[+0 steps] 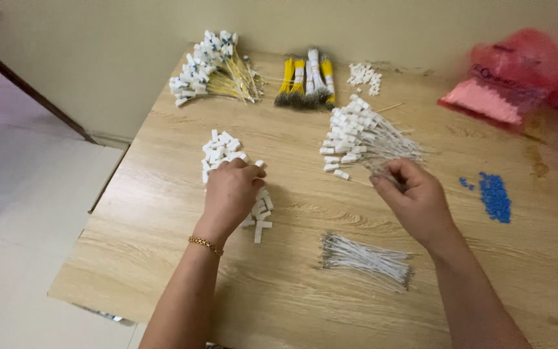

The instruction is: Insert metal wires into small white plastic caps to assemble components.

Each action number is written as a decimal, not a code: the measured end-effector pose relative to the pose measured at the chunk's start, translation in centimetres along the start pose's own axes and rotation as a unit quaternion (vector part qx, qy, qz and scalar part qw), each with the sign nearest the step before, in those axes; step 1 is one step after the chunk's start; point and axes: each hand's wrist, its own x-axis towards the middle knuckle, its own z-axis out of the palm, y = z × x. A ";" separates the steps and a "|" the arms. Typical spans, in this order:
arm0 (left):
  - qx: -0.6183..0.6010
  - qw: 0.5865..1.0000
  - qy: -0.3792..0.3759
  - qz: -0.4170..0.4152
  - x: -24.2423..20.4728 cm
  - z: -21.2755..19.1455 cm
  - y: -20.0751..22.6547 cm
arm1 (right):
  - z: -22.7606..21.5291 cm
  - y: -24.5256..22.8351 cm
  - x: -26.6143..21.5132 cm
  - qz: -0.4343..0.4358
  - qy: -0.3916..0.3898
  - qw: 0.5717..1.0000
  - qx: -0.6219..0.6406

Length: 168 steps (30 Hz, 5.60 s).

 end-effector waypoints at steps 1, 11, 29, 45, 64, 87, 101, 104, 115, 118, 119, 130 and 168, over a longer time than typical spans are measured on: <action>0.001 1.000 -0.003 -0.003 -0.4 0.1 0.2 | 0.2 -0.4 -0.3 0.003 -0.003 1.000 0.002; 0.007 0.992 -0.120 0.042 -1.0 3.5 2.6 | 1.3 -2.1 -0.9 -0.002 -0.017 0.999 0.047; 0.011 0.994 -0.055 0.091 1.3 3.5 4.9 | 1.7 -1.7 -1.0 0.042 -0.039 0.996 0.068; -0.673 0.733 -0.076 -0.065 -0.7 -1.7 11.4 | 1.8 -4.2 -1.3 0.047 -0.025 0.999 0.000; -0.740 0.660 -0.071 -0.109 -1.0 -1.3 12.6 | 1.6 -4.8 -0.9 0.032 -0.019 0.997 0.062; -0.839 0.500 -0.166 -0.137 -0.8 -0.4 10.6 | 1.9 -5.9 -1.4 0.039 -0.021 0.999 -0.016; -0.841 0.490 -0.144 -0.178 -0.2 0.2 11.3 | 2.2 -3.3 -0.9 -0.011 -0.055 0.998 -0.007; -0.840 0.491 -0.141 -0.181 0.2 0.6 11.5 | 2.4 -3.1 -0.8 -0.013 -0.056 0.998 -0.030; -0.780 0.591 -0.137 -0.151 4.2 3.3 11.6 | 1.0 -1.9 1.2 0.031 -0.050 0.998 -0.027; -0.664 0.730 -0.102 -0.125 6.3 5.1 10.9 | 0.0 -3.2 1.2 0.058 0.035 0.988 -0.137; -0.557 0.821 -0.091 -0.081 6.4 5.2 10.7 | -0.5 -2.4 1.2 0.032 0.068 0.989 -0.128; -0.057 0.981 -0.184 0.025 -0.3 -0.5 7.0 | -0.6 0.3 0.4 -0.073 0.053 0.995 -0.052; -0.740 0.663 -0.083 -0.079 -0.7 -1.4 12.4 | 1.3 -2.7 -0.8 0.059 -0.045 0.991 0.114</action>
